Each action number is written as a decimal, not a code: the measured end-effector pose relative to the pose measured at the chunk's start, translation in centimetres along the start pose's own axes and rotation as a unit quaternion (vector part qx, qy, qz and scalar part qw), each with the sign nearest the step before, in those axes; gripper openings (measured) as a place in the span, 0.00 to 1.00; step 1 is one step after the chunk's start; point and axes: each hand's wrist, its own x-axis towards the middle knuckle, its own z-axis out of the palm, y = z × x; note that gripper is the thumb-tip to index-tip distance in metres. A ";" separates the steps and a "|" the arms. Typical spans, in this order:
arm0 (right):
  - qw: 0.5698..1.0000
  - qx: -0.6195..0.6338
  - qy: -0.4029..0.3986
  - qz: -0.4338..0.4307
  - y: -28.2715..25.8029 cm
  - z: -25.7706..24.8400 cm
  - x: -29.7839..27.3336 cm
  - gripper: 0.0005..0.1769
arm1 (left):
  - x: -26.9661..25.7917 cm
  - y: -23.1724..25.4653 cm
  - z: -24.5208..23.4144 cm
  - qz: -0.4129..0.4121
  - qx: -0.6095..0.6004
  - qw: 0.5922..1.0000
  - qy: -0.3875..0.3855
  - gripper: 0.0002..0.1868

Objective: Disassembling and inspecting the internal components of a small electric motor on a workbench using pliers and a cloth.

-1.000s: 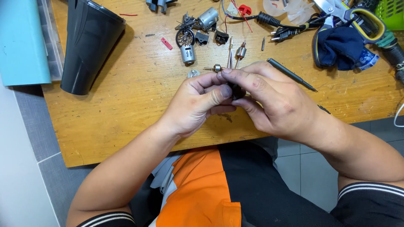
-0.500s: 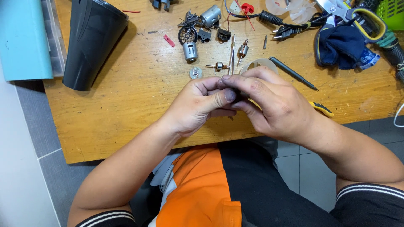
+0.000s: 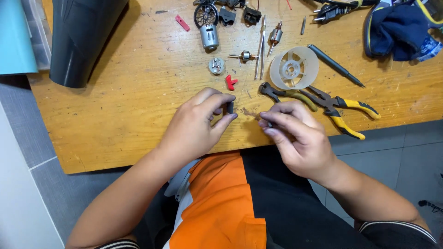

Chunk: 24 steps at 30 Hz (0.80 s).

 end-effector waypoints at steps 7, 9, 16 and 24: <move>0.997 0.066 0.033 0.029 2.8 2.6 0.8 0.13 | 0.9 -0.3 1.2 0.083 0.149 0.985 0.036 0.18; 0.990 0.122 0.037 0.052 3.6 1.9 1.2 0.16 | 0.8 -0.1 1.4 0.087 0.164 0.982 0.041 0.18; 0.999 -0.050 0.002 0.018 3.8 -1.0 2.3 0.18 | 0.9 -0.2 1.9 0.098 0.182 0.978 0.025 0.19; 0.996 -0.082 -0.017 -0.023 2.9 -0.4 2.2 0.19 | 0.2 -0.6 1.8 0.084 0.163 0.983 0.016 0.23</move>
